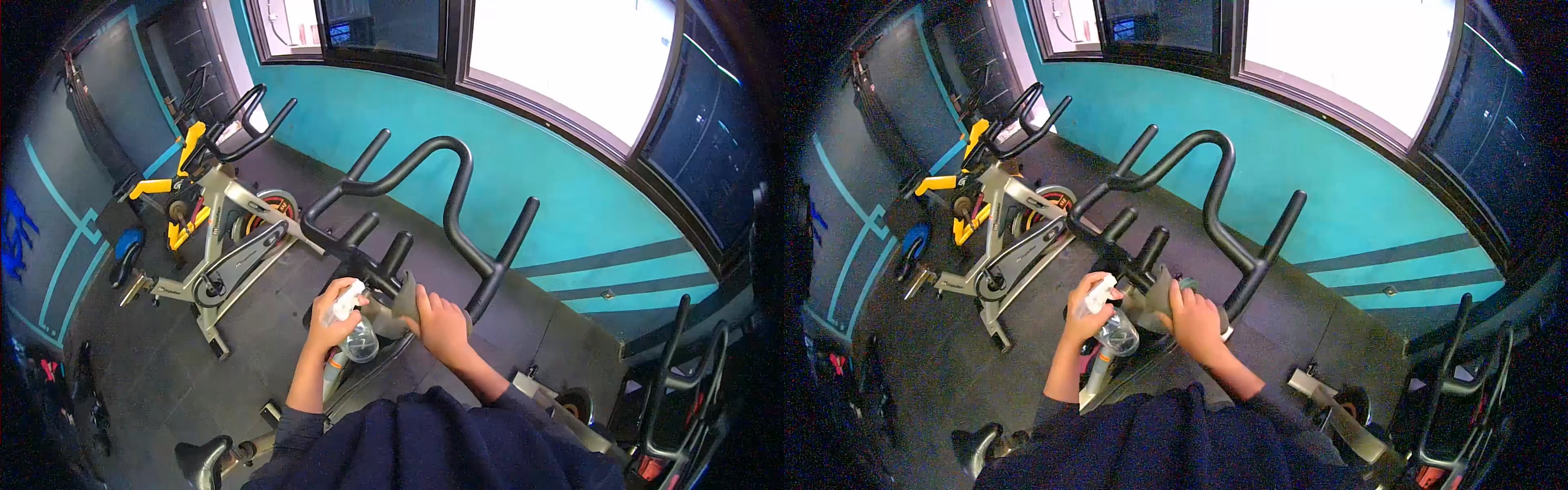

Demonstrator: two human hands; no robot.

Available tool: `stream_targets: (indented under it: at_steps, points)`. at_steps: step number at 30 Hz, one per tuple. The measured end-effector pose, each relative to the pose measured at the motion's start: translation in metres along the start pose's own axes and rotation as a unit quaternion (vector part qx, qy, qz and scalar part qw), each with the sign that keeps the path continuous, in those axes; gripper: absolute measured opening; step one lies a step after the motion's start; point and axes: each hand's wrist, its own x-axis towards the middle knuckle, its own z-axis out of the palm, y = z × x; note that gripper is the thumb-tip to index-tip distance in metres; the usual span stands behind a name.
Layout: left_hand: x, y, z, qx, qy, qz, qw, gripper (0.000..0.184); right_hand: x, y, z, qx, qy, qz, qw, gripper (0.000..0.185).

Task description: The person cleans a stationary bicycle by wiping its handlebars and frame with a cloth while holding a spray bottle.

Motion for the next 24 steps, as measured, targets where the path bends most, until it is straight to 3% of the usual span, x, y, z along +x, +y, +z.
stream_targets:
  at_steps: [4,6,7,9,10,13,17,19,21,23,24]
  points:
    - [-0.001,-0.005,-0.001,-0.018,-0.010,-0.004,1.000,0.048,-0.027,0.021,-0.010,-0.005,0.056,-0.062,0.996,0.068]
    - [0.002,-0.007,-0.003,-0.017,-0.020,-0.008,1.000,0.051,-0.035,0.045,-0.012,-0.021,0.090,-0.180,0.979,0.068]
    - [0.001,-0.005,-0.003,0.001,-0.023,-0.011,1.000,0.051,-0.037,0.062,-0.011,-0.022,0.088,-0.179,0.980,0.068]
    - [0.001,-0.002,-0.003,0.020,-0.024,-0.014,0.999,0.051,-0.031,0.101,-0.006,0.026,0.092,-0.309,0.946,0.059]
    - [0.000,-0.001,-0.003,0.012,-0.028,-0.019,0.999,0.051,-0.024,0.115,-0.007,0.042,0.081,-0.321,0.943,0.057]
    - [0.001,-0.004,-0.006,0.006,-0.032,-0.019,0.999,0.051,-0.006,0.134,-0.009,0.074,0.073,-0.329,0.939,0.061]
    - [0.000,-0.001,-0.003,-0.013,-0.016,-0.019,1.000,0.047,0.001,0.138,-0.013,0.080,0.055,-0.277,0.956,0.051]
    - [0.001,0.000,-0.003,-0.013,-0.019,-0.012,1.000,0.047,-0.002,0.117,-0.022,0.086,0.062,-0.258,0.960,0.044]
    - [0.002,0.000,-0.003,-0.012,-0.024,-0.003,1.000,0.047,-0.011,0.094,-0.022,0.044,0.004,-0.203,0.978,0.039]
    - [0.001,-0.004,-0.003,-0.043,-0.029,-0.009,0.999,0.047,-0.017,0.067,-0.011,0.033,0.057,-0.208,0.976,0.036]
    - [0.002,-0.001,-0.004,-0.039,-0.044,-0.020,0.998,0.048,-0.020,0.057,-0.011,0.019,0.063,-0.150,0.987,0.036]
